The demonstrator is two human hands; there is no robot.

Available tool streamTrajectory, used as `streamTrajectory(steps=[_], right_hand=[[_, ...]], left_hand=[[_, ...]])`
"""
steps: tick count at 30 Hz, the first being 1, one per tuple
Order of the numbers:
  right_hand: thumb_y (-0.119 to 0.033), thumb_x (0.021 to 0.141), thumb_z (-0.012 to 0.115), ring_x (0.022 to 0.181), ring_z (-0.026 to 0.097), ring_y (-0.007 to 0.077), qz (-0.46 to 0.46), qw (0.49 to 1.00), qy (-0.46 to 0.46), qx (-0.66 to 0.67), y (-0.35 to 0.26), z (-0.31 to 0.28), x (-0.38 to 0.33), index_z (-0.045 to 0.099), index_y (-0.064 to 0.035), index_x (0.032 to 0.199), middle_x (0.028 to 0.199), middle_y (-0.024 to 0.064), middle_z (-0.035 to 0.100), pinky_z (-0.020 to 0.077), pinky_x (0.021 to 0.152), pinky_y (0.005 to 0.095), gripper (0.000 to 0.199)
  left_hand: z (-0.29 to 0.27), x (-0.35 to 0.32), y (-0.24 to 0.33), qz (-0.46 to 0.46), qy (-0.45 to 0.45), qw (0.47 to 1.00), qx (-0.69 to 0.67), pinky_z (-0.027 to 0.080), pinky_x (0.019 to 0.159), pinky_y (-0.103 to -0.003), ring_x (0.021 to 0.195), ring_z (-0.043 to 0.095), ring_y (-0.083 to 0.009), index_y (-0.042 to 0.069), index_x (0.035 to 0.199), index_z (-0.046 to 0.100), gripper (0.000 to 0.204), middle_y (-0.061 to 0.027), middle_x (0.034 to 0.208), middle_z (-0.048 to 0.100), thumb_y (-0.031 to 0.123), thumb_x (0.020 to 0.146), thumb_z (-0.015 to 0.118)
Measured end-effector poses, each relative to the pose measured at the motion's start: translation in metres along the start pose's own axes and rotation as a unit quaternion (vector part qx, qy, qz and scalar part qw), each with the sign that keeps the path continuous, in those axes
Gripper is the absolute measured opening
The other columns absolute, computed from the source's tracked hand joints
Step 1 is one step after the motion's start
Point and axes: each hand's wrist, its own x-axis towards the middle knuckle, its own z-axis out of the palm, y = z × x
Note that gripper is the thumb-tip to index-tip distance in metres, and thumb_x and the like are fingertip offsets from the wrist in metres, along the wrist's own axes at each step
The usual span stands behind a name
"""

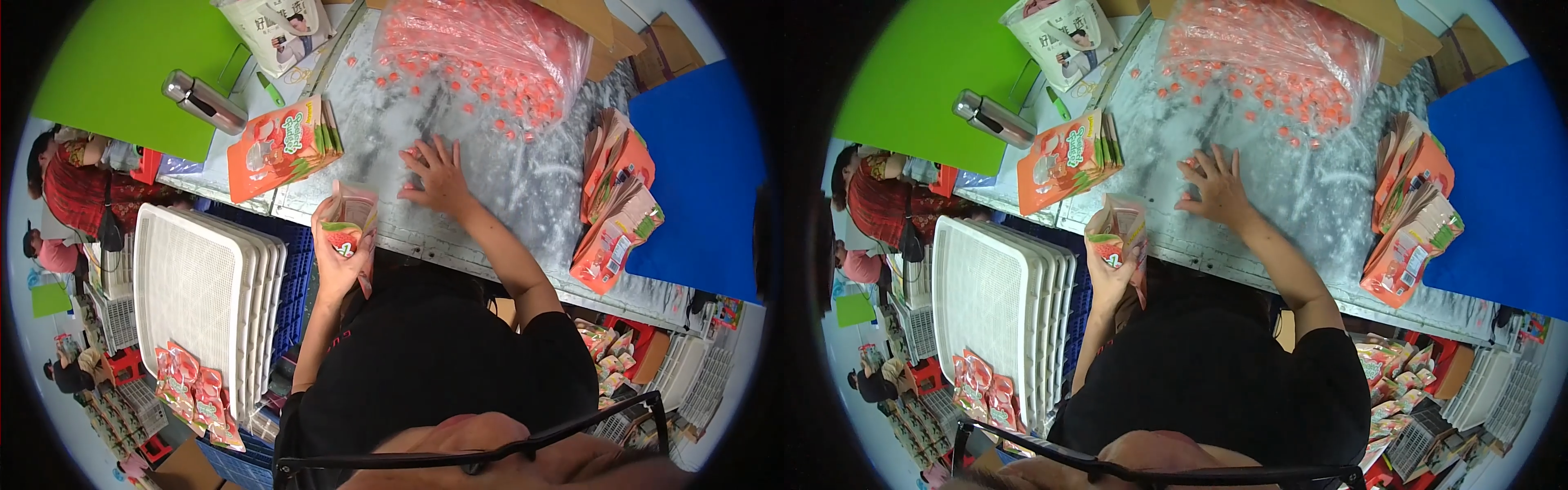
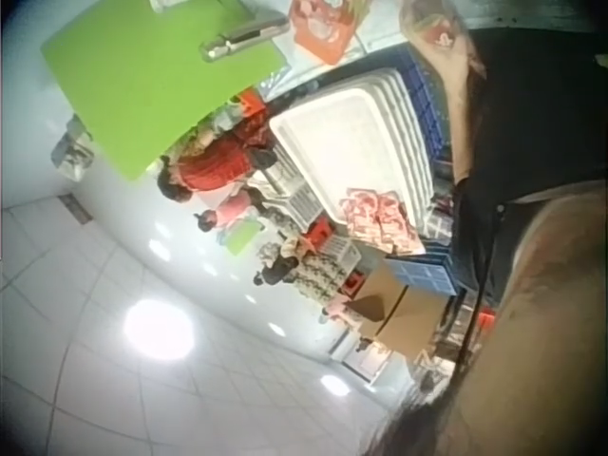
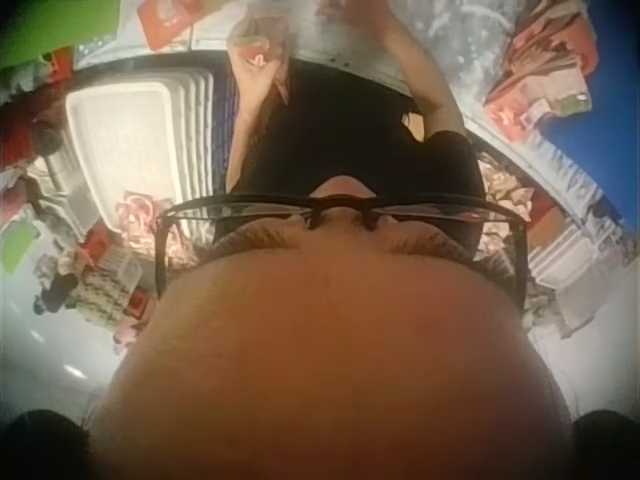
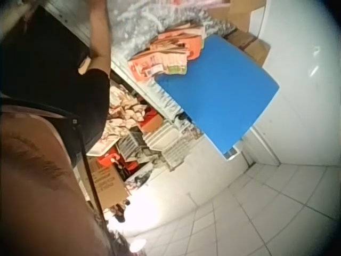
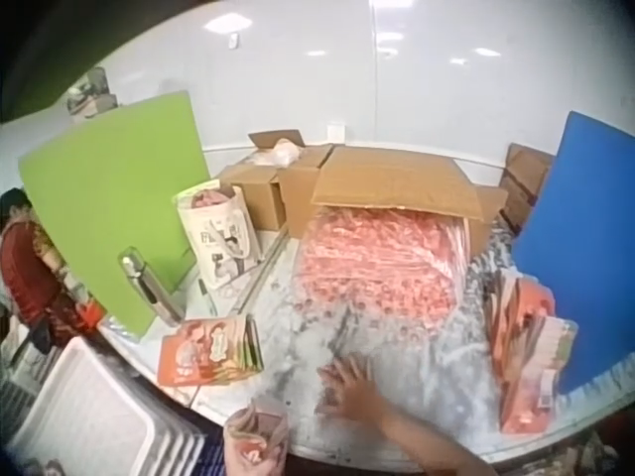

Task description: Packaging small items from a bulk container into individual branded snack bags.

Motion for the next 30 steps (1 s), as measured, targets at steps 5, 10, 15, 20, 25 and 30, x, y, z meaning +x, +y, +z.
streamTrajectory(steps=[5,10,15,20,25,30], right_hand=[[-0.035,0.074,0.075,0.117,0.05,0.0348,-0.058,0.994,0.031,0.086,-0.006,0.01,0.006,0.064,-0.0169,0.112,0.121,0.0099,0.055,0.044,0.094,0.052,0.044],[-0.019,0.074,0.075,0.075,0.059,0.0253,0.001,0.991,0.047,0.124,0.008,0.02,-0.006,0.066,-0.009,0.091,0.087,0.0058,0.059,0.0492,0.066,0.0337,0.022],[-0.02,0.076,0.075,0.072,0.059,0.0276,0.052,0.918,0.059,0.388,-0.016,-0.053,0.027,0.067,-0.0075,0.093,0.081,0.0069,0.055,0.0479,0.063,0.0355,0.022],[-0.021,0.076,0.075,0.069,0.058,0.0255,-0.114,0.946,-0.086,0.291,-0.056,-0.141,0.053,0.068,-0.0088,0.096,0.079,0.0071,0.055,0.0487,0.063,0.0352,0.024],[-0.032,0.073,0.078,0.072,0.062,0.028,-0.14,0.964,-0.134,0.182,-0.066,-0.152,0.059,0.066,-0.0121,0.11,0.081,0.008,0.059,0.0512,0.064,0.0362,0.044],[-0.029,0.08,0.074,0.072,0.062,0.0219,-0.086,0.955,-0.048,0.281,-0.075,-0.143,0.059,0.065,-0.007,0.108,0.084,0.0078,0.061,0.0503,0.065,0.0331,0.036]], left_hand=[[0.003,0.007,0.012,0.07,0.01,0.997,0.042,0.036,0.107,-0.043,0.126,0.045,-0.035,0.0,0.129,0.049,0.071,-0.0199,0.136,0.042,0.002,0.064,0.076],[0.01,0.013,0.016,0.13,-0.018,0.987,0.097,0.036,0.107,-0.044,0.129,0.042,-0.0369,0.006,0.135,0.046,0.08,-0.0212,0.137,0.04,0.001,0.061,0.075],[0.016,0.02,0.015,0.132,-0.036,0.984,0.113,0.036,0.107,-0.046,0.131,0.038,-0.04,0.009,0.137,0.044,0.087,-0.022,0.139,0.036,0.001,0.058,0.079],[0.023,0.026,0.013,0.199,-0.024,0.967,0.159,0.037,0.107,-0.05,0.13,0.038,-0.0432,0.009,0.137,0.042,0.095,-0.0235,0.141,0.031,0.004,0.054,0.088],[0.028,0.031,0.015,0.192,-0.03,0.972,0.131,0.036,0.107,-0.05,0.131,0.036,-0.0447,0.009,0.137,0.041,0.097,-0.024,0.142,0.029,0.003,0.053,0.088],[0.034,0.033,0.022,0.175,-0.044,0.976,0.123,0.036,0.107,-0.05,0.132,0.035,-0.0445,0.008,0.137,0.04,0.096,-0.024,0.142,0.028,0.003,0.054,0.088]])
